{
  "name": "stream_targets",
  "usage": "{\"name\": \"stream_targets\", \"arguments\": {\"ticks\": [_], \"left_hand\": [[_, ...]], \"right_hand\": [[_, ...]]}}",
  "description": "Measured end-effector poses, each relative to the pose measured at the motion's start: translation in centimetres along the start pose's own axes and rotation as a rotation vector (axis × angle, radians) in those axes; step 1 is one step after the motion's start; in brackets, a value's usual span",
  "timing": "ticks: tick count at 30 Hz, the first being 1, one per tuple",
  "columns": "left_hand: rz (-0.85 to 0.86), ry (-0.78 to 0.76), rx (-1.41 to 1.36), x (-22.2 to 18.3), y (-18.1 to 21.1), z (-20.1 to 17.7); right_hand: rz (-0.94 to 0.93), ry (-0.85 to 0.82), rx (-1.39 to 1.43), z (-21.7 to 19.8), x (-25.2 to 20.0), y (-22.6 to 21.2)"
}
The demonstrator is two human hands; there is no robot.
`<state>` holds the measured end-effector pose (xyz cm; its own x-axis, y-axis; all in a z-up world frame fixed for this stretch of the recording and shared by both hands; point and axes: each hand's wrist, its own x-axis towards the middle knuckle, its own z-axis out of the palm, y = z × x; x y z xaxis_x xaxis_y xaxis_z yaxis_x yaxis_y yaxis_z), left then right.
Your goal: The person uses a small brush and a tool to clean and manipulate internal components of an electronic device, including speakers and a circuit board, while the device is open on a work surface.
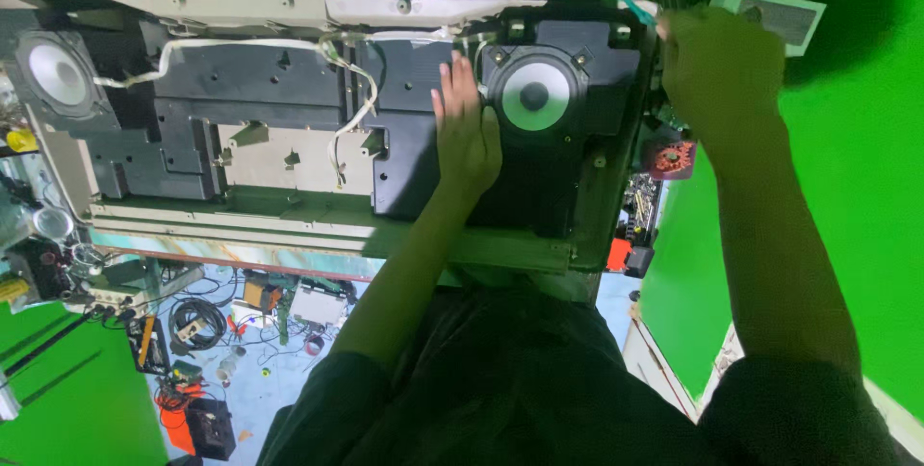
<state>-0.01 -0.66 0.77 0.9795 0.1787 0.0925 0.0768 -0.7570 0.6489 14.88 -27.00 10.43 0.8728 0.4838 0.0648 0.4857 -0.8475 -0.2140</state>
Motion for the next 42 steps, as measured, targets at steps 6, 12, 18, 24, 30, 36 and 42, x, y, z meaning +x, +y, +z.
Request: {"name": "stream_targets", "arguments": {"ticks": [6,12,18,24,30,36,42], "left_hand": [[0.031,0.093,0.008,0.2,0.0,0.6],[0.012,0.075,-0.041,0.0,0.9,-0.2],[0.022,0.012,0.084,0.3,0.3,-0.5],[0.032,0.039,0.136,-0.2,0.0,0.1],[-0.046,-0.071,0.296,0.0,0.0,0.2],[-0.103,-0.115,0.397,0.1,0.8,-0.4],[-0.19,-0.202,0.53,0.2,2.4,-1.3]], "right_hand": [[0.103,-0.038,-0.121,-2.5,-3.2,-0.6],[0.133,-0.153,-0.157,3.7,-5.7,1.3],[0.046,-0.096,-0.097,7.1,-8.5,0.4],[-0.007,-0.27,0.013,2.8,-11.3,-2.3],[0.133,-0.271,-0.095,-1.2,-12.8,-3.4],[0.192,-0.426,-0.108,2.1,-14.6,-4.9],[0.031,-0.109,-0.003,1.0,-16.3,-1.7]]}}
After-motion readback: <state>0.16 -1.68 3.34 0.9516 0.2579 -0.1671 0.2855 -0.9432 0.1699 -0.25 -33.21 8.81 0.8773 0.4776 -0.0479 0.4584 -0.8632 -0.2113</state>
